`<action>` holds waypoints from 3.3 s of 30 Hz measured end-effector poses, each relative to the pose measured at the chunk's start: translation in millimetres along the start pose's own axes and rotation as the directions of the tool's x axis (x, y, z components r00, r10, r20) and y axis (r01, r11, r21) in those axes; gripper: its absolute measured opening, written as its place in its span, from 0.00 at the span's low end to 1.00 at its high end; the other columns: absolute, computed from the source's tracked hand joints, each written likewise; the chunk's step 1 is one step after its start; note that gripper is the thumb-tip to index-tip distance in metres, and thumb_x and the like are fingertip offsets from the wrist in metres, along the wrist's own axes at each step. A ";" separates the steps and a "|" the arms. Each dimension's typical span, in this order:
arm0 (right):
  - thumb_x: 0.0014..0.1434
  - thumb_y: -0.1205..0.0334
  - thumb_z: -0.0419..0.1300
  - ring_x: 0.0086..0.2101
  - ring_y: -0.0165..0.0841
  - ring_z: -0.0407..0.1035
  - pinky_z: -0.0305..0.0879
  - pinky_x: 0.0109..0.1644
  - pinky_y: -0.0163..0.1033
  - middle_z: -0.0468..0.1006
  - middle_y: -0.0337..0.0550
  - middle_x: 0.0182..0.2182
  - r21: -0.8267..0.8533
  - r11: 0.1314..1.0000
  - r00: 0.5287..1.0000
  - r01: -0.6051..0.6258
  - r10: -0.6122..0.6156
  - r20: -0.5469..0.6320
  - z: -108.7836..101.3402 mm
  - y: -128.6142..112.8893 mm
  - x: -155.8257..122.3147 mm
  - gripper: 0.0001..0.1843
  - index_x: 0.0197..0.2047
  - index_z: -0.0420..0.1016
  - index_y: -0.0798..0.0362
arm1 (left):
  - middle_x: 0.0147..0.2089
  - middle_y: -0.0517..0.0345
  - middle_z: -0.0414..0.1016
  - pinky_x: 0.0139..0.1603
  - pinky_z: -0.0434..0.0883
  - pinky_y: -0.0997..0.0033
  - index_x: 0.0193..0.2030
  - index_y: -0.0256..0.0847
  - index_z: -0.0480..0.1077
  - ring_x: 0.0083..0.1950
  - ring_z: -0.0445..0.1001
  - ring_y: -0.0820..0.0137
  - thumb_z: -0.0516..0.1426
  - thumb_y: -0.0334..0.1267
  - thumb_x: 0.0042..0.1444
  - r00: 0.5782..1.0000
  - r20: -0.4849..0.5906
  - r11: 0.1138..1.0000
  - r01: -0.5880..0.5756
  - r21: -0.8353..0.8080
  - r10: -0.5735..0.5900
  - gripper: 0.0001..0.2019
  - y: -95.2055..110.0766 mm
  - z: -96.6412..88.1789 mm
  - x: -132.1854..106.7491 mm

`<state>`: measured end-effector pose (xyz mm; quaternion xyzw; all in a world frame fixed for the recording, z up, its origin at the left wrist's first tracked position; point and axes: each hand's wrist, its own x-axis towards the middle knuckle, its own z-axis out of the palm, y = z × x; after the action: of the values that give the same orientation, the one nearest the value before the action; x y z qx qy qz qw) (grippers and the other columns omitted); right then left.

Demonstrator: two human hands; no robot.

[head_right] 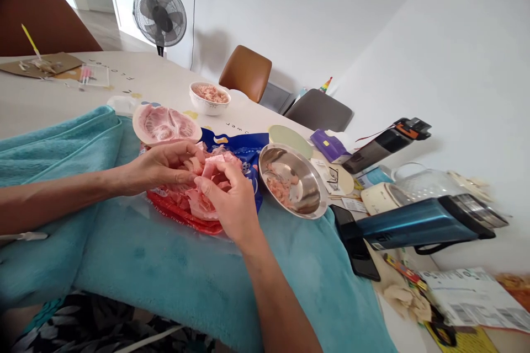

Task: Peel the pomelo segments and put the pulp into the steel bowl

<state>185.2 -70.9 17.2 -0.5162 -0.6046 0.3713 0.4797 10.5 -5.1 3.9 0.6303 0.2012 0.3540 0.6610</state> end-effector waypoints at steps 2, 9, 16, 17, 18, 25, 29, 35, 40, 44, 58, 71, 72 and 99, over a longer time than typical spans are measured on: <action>0.53 0.59 0.68 0.30 0.26 0.68 0.67 0.37 0.34 0.75 0.34 0.31 0.076 0.997 1.000 -0.029 0.028 0.013 1.8 0.6 0.8 0.07 0.35 0.78 0.49 | 0.29 0.62 0.74 0.31 0.69 0.82 0.37 0.37 0.72 0.30 0.71 0.79 0.65 0.32 0.53 1.000 0.000 1.000 0.006 -0.023 -0.006 0.07 0.5 -0.6 -0.4; 0.49 0.61 0.67 0.26 0.27 0.68 0.67 0.32 0.34 0.76 0.34 0.25 0.320 0.934 0.974 -0.160 0.202 -0.102 10.0 6.5 1.2 0.04 0.32 0.80 0.50 | 0.33 0.59 0.77 0.40 0.73 0.77 0.37 0.37 0.74 0.35 0.75 0.75 0.66 0.31 0.52 0.998 0.010 0.996 0.058 -0.073 -0.058 0.06 2.3 -0.6 -1.5; 0.49 0.63 0.68 0.24 0.24 0.67 0.67 0.31 0.31 0.75 0.33 0.22 0.453 0.879 0.964 -0.145 0.229 -0.135 15.6 6.3 1.2 0.04 0.26 0.78 0.51 | 0.28 0.64 0.70 0.27 0.64 0.84 0.32 0.37 0.69 0.28 0.66 0.80 0.63 0.39 0.56 0.993 -0.021 0.992 0.113 -0.062 -0.115 0.10 5.5 3.9 -1.4; 0.49 0.63 0.68 0.24 0.24 0.68 0.68 0.31 0.31 0.75 0.32 0.21 0.455 0.878 0.964 -0.147 0.230 -0.133 16.0 5.9 1.1 0.04 0.26 0.78 0.52 | 0.27 0.65 0.68 0.25 0.62 0.84 0.31 0.37 0.68 0.26 0.64 0.81 0.62 0.40 0.57 0.992 -0.015 0.991 0.122 -0.045 -0.123 0.11 5.4 3.8 -1.4; 0.49 0.63 0.68 0.23 0.24 0.68 0.69 0.31 0.31 0.75 0.32 0.21 0.455 0.878 0.965 -0.150 0.231 -0.127 16.5 5.3 1.0 0.04 0.26 0.78 0.52 | 0.26 0.65 0.67 0.24 0.61 0.84 0.30 0.37 0.67 0.25 0.63 0.81 0.62 0.41 0.58 0.992 -0.008 0.991 0.129 -0.034 -0.129 0.11 5.0 3.5 -1.4; 0.48 0.64 0.68 0.22 0.25 0.68 0.69 0.25 0.29 0.75 0.34 0.20 0.564 0.810 0.979 -0.162 0.204 -0.012 21.2 -2.0 -0.7 0.04 0.26 0.76 0.53 | 0.32 0.57 0.78 0.38 0.75 0.76 0.35 0.36 0.73 0.34 0.76 0.72 0.60 0.34 0.54 0.981 0.057 0.924 0.195 -0.329 -0.187 0.04 -1.6 1.6 -0.6; 0.47 0.65 0.68 0.21 0.24 0.68 0.70 0.24 0.29 0.74 0.33 0.19 0.604 0.777 0.977 -0.178 0.211 0.017 22.2 -3.7 -1.7 0.05 0.26 0.76 0.53 | 0.27 0.54 0.78 0.35 0.75 0.75 0.34 0.34 0.74 0.31 0.77 0.70 0.59 0.35 0.54 0.958 0.200 0.868 0.275 -0.414 -0.207 0.05 0.2 1.4 -0.2; 0.47 0.65 0.69 0.19 0.23 0.66 0.68 0.22 0.27 0.74 0.31 0.20 0.668 0.716 0.966 -0.205 0.256 0.023 25.0 -4.9 -3.5 0.06 0.27 0.74 0.52 | 0.25 0.55 0.77 0.27 0.71 0.79 0.34 0.33 0.72 0.24 0.73 0.74 0.56 0.36 0.56 0.952 0.212 0.849 0.295 -0.438 -0.222 0.07 6.6 6.5 -1.6; 0.46 0.61 0.70 0.22 0.26 0.69 0.72 0.26 0.33 0.73 0.32 0.22 0.585 0.779 0.967 -0.225 0.252 0.036 18.9 2.4 3.3 0.08 0.28 0.75 0.52 | 0.28 0.61 0.73 0.31 0.71 0.80 0.31 0.36 0.67 0.28 0.72 0.77 0.58 0.32 0.54 0.980 0.039 0.911 0.196 -0.364 -0.195 0.03 2.5 3.2 -1.3; 0.51 0.58 0.67 0.33 0.30 0.73 0.74 0.39 0.38 0.78 0.38 0.34 0.302 0.951 0.974 -0.065 0.126 -0.187 1.9 8.9 8.4 0.10 0.37 0.78 0.51 | 0.21 0.67 0.62 0.18 0.56 0.82 0.30 0.39 0.63 0.18 0.59 0.82 0.58 0.36 0.58 0.993 -0.055 0.994 0.103 -0.046 -0.105 0.08 3.3 -0.7 -1.1; 0.56 0.55 0.66 0.24 0.27 0.70 0.70 0.29 0.34 0.77 0.35 0.28 0.130 0.991 0.999 0.012 -0.006 -0.049 14.5 10.4 5.4 0.09 0.38 0.76 0.49 | 0.32 0.57 0.70 0.37 0.67 0.70 0.32 0.38 0.65 0.35 0.68 0.71 0.54 0.34 0.53 0.951 0.034 0.698 -0.251 0.671 0.309 0.02 -6.1 -0.1 2.1; 0.50 0.59 0.67 0.17 0.23 0.64 0.63 0.16 0.28 0.73 0.33 0.21 0.609 0.732 0.950 -0.306 0.280 0.141 17.8 6.1 7.0 0.09 0.29 0.72 0.53 | 0.28 0.63 0.66 0.24 0.62 0.80 0.32 0.38 0.65 0.25 0.63 0.79 0.59 0.42 0.57 0.998 0.000 0.997 0.068 -0.033 -0.068 0.10 -2.3 -1.2 -1.3; 0.50 0.59 0.66 0.17 0.24 0.64 0.63 0.16 0.28 0.73 0.34 0.21 0.607 0.730 0.947 -0.313 0.286 0.144 18.3 5.1 6.4 0.09 0.28 0.71 0.53 | 0.29 0.62 0.67 0.27 0.65 0.80 0.32 0.37 0.66 0.28 0.65 0.78 0.59 0.40 0.56 0.997 -0.013 0.995 0.072 -0.067 -0.073 0.09 -3.6 -1.3 -0.8; 0.47 0.62 0.68 0.17 0.24 0.65 0.62 0.15 0.27 0.75 0.33 0.20 0.520 0.769 0.927 -0.373 0.283 0.246 0.9 2.0 7.7 0.07 0.30 0.76 0.54 | 0.20 0.68 0.62 0.16 0.56 0.82 0.28 0.39 0.66 0.17 0.56 0.82 0.62 0.36 0.48 0.975 0.024 0.971 0.223 -0.090 -0.221 0.08 7.8 -2.2 -0.6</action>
<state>184.8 -62.9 16.6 -0.4212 -0.4050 0.6480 0.4885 6.9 -4.4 11.1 0.5753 0.2493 0.2823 0.7261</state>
